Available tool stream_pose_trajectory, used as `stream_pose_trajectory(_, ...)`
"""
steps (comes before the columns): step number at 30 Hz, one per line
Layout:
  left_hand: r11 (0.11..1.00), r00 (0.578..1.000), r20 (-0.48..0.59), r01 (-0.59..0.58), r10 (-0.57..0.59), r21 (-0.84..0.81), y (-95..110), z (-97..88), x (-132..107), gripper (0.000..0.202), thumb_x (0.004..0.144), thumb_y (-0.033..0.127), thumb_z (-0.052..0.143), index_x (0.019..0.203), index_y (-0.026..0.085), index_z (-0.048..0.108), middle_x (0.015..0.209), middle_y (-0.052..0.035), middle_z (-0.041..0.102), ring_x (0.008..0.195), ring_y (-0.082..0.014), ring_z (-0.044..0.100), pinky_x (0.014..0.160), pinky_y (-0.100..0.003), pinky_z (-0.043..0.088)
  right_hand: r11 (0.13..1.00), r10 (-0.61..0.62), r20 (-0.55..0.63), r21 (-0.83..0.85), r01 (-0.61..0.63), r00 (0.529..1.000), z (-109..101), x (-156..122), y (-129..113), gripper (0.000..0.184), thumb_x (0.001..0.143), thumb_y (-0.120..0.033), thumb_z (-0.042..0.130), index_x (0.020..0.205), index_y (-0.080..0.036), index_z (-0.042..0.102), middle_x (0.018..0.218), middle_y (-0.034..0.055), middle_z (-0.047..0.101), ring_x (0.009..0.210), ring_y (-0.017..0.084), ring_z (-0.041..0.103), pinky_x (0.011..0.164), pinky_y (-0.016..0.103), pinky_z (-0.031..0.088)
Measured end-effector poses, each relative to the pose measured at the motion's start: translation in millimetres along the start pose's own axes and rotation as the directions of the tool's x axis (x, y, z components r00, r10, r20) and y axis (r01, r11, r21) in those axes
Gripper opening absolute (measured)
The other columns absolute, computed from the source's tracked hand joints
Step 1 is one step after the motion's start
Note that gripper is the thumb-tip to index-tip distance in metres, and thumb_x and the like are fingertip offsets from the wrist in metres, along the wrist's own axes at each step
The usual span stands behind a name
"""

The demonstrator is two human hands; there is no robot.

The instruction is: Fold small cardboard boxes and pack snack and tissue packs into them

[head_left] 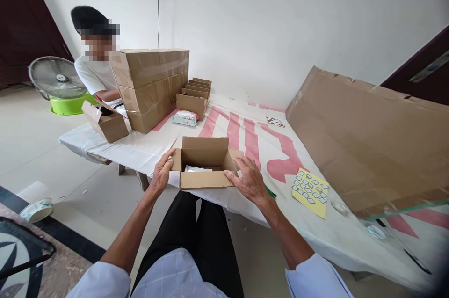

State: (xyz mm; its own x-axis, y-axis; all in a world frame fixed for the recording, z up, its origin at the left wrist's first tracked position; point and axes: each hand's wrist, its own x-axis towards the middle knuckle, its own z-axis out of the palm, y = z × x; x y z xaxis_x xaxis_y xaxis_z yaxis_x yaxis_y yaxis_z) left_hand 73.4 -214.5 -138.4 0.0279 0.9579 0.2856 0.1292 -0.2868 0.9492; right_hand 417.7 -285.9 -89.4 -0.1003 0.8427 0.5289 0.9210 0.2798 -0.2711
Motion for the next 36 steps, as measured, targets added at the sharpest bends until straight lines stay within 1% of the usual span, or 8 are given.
stream_pose_trajectory(2, 0.997, 0.998, 0.03, -0.053, 0.051, 0.058, -6.1, -5.5, -4.1, 0.055, 0.102, 0.054, 0.057, 0.145, 0.022, 0.072, 0.161, -0.0126, 0.061, 0.158, -0.0368, 0.048, 0.135, -0.055, 0.036, 0.997, 0.027, -0.018, 0.078, -0.025, 0.999, 6.7, -6.4, 3.7, 0.045, 0.102, -0.052, 0.065, 0.138, -0.026, 0.073, 0.137, 0.0151, 0.071, 0.128, 0.038, 0.063, 0.109, 0.058, 0.056)
stream_pose_trajectory(4, 0.995, 0.994, 0.087, -0.075, 0.069, 0.069, -10.8, -11.8, -5.4, 0.058, 0.099, 0.06, 0.065, 0.146, 0.025, 0.072, 0.167, -0.0126, 0.055, 0.161, -0.0385, 0.043, 0.132, -0.056, 0.041, 0.991, 0.046, -0.044, 0.129, -0.04, 0.998, 14.0, -10.9, 6.5, 0.046, 0.103, -0.053, 0.063, 0.138, -0.025, 0.073, 0.141, 0.016, 0.07, 0.133, 0.039, 0.062, 0.113, 0.06, 0.054)
stream_pose_trajectory(9, 0.999, 0.964, 0.265, 0.017, -0.008, -0.032, -18.5, -16.8, -5.7, 0.101, 0.081, 0.068, 0.088, 0.167, 0.027, 0.053, 0.177, -0.0167, 0.042, 0.158, -0.0457, 0.046, 0.116, -0.055, 0.057, 0.979, 0.079, -0.104, 0.195, -0.058, 0.991, 30.2, -14.6, 9.8, 0.047, 0.105, -0.057, 0.059, 0.133, -0.023, 0.074, 0.142, 0.0179, 0.069, 0.136, 0.039, 0.062, 0.118, 0.063, 0.052)
stream_pose_trajectory(14, 0.974, 0.945, 0.324, 0.1, -0.029, -0.203, -24.0, -12.0, -9.0, 0.127, 0.074, 0.075, 0.092, 0.177, 0.027, 0.035, 0.181, -0.0195, 0.034, 0.159, -0.0466, 0.045, 0.12, -0.056, 0.055, 0.965, 0.119, -0.124, 0.246, -0.086, 0.985, 34.0, -15.5, 12.7, 0.049, 0.104, -0.06, 0.06, 0.134, -0.023, 0.072, 0.142, 0.0181, 0.069, 0.135, 0.039, 0.062, 0.117, 0.063, 0.052)
stream_pose_trajectory(20, 0.971, 0.958, 0.277, 0.127, -0.068, -0.201, -40.7, -15.8, -5.8, 0.168, 0.051, 0.072, 0.105, 0.182, 0.036, 0.006, 0.177, -0.0227, 0.036, 0.161, -0.0487, 0.043, 0.118, -0.059, 0.055, 0.946, 0.141, -0.119, 0.31, -0.099, 0.983, 21.3, -18.2, 13.8, 0.051, 0.106, -0.058, 0.057, 0.143, -0.025, 0.068, 0.145, 0.0167, 0.068, 0.139, 0.037, 0.063, 0.118, 0.06, 0.054)
stream_pose_trajectory(23, 0.983, 0.934, 0.354, 0.105, -0.045, -0.152, -44.3, -11.8, -0.6, 0.157, 0.057, 0.066, 0.105, 0.181, 0.039, 0.013, 0.178, -0.023, 0.037, 0.161, -0.0505, 0.043, 0.112, -0.057, 0.058, 0.95, 0.132, -0.122, 0.3, -0.09, 0.984, 17.5, -20.1, 14.4, 0.05, 0.106, -0.058, 0.058, 0.143, -0.026, 0.068, 0.147, 0.0161, 0.067, 0.142, 0.037, 0.062, 0.121, 0.061, 0.053)
stream_pose_trajectory(29, 0.997, 0.856, 0.517, 0.021, 0.021, -0.074, -37.3, -3.9, 9.6, 0.122, 0.067, 0.046, 0.099, 0.172, 0.028, 0.041, 0.164, -0.0193, 0.057, 0.153, -0.047, 0.053, 0.109, -0.054, 0.06, 0.95, 0.094, -0.066, 0.304, -0.07, 0.993, 14.6, -24.0, 17.7, 0.054, 0.103, -0.062, 0.062, 0.14, -0.023, 0.069, 0.152, 0.0179, 0.065, 0.146, 0.038, 0.059, 0.123, 0.062, 0.051)
stream_pose_trajectory(36, 0.999, 0.86, 0.51, 0.028, -0.004, -0.039, -36.9, 2.1, 8.5, 0.116, 0.062, 0.032, 0.097, 0.166, 0.024, 0.047, 0.159, -0.0184, 0.06, 0.145, -0.0435, 0.058, 0.11, -0.052, 0.06, 0.934, 0.129, -0.038, 0.341, -0.108, 0.991, 10.1, -18.6, 14.0, 0.05, 0.104, -0.061, 0.062, 0.136, -0.024, 0.072, 0.151, 0.0171, 0.066, 0.146, 0.038, 0.06, 0.124, 0.062, 0.051)
